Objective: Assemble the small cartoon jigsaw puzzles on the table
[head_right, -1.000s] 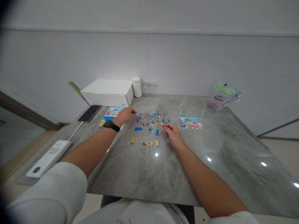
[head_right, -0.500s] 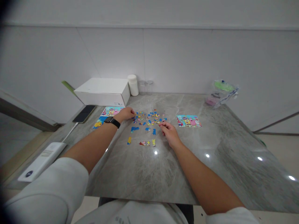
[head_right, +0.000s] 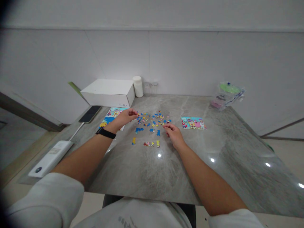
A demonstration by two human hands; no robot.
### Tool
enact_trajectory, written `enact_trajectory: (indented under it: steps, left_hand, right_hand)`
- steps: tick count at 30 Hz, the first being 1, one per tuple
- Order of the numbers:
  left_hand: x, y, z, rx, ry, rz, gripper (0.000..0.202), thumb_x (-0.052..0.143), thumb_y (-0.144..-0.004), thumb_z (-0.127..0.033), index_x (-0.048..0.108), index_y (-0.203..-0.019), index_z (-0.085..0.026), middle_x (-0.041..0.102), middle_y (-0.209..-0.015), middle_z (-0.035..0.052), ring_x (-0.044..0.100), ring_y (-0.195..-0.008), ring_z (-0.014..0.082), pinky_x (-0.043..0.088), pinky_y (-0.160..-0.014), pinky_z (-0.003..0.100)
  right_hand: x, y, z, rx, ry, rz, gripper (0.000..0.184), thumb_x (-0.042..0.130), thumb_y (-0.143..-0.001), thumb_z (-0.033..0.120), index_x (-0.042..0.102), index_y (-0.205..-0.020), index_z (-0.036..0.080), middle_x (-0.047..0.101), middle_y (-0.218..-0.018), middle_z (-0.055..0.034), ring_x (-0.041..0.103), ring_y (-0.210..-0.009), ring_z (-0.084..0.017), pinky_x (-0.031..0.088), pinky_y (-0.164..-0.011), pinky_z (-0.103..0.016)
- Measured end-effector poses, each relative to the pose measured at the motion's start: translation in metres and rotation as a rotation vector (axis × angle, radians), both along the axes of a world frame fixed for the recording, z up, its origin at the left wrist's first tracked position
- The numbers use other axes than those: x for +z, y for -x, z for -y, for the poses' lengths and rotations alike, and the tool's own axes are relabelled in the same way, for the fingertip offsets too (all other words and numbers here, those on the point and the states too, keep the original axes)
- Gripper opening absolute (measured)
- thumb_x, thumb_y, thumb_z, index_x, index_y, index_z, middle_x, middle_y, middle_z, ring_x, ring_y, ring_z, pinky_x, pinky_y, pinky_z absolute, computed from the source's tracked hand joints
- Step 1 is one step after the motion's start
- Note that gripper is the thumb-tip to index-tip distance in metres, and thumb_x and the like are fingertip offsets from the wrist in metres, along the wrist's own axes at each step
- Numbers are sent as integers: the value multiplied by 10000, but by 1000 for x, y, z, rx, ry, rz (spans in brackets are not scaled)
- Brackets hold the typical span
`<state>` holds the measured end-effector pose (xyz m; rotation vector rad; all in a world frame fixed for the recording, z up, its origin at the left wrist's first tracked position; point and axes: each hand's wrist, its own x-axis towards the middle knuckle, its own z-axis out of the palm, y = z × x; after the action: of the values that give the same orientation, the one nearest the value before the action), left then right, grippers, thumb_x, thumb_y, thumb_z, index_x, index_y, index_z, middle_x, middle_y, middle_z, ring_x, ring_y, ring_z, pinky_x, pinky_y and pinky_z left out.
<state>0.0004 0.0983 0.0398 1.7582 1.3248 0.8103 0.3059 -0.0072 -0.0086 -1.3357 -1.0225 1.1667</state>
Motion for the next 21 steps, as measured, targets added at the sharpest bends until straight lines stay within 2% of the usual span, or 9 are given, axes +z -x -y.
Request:
enact_trajectory:
  steps: [2, 5, 8, 10, 14, 17, 19, 21]
  left_hand:
    - [4, 3, 24, 5, 55, 189, 288, 768, -776, -401, 692, -945, -181, 698, -870, 30, 597, -722, 137, 426, -594, 250]
    - [8, 3, 61, 20, 122, 350, 312, 805, -749, -427, 691, -913, -188, 670, -865, 12, 566, -712, 119, 430, -596, 242]
    - [9, 0, 91, 26, 185, 442, 337, 831, -732, -435, 686, -909, -187, 669, -860, 3, 540, -684, 102, 418, -591, 232]
    - [7, -3, 104, 21, 191, 482, 346, 829, -737, -453, 687, -904, -185, 670, -843, 0, 527, -664, 97, 410, -585, 231]
    - [0, -3, 114, -5, 181, 478, 359, 827, -745, -477, 699, -896, -177, 673, -815, -1, 520, -654, 98, 383, -575, 230]
    - [-2, -1, 115, -15, 170, 441, 367, 838, -739, -487, 706, -870, -171, 675, -801, 1, 527, -659, 104, 383, -578, 235]
    - [-2, -1, 116, -17, 156, 433, 351, 838, -750, -475, 706, -863, -170, 691, -809, 7, 552, -680, 113, 411, -605, 242]
    - [-3, -2, 117, -25, 143, 428, 328, 834, -766, -456, 709, -870, -171, 706, -821, 12, 581, -709, 123, 445, -647, 250]
  right_hand:
    - [-1, -1, 0, 1, -1, 14, 342, 756, -675, 462, 756, -903, 208, 577, -678, 35, 479, -602, -130, 364, -558, -260]
    - [-3, 0, 1, 8, -31, 82, 341, 730, -708, 475, 756, -922, 212, 572, -665, 36, 483, -598, -140, 363, -556, -266]
    - [-3, 6, 6, 21, -152, 244, 322, 699, -773, 484, 761, -935, 213, 638, -730, 8, 518, -631, -152, 400, -587, -279]
    - [0, 13, 11, 37, -277, 361, 287, 674, -823, 454, 766, -953, 214, 704, -853, -25, 569, -692, -161, 456, -647, -296]
    - [19, 33, 25, 117, -487, 530, 254, 625, -905, 329, 753, -1102, 234, 736, -991, -53, 624, -752, -171, 510, -690, -310]
    - [33, 51, 31, 247, -619, 647, 289, 620, -922, 254, 720, -1193, 254, 742, -1043, -61, 649, -785, -180, 532, -703, -322]
    - [36, 62, 32, 312, -693, 706, 302, 628, -928, 234, 702, -1219, 258, 739, -1095, -68, 667, -836, -195, 556, -757, -348]
    - [32, 71, 34, 314, -751, 748, 302, 637, -937, 232, 688, -1233, 259, 735, -1113, -75, 678, -893, -216, 571, -848, -392]
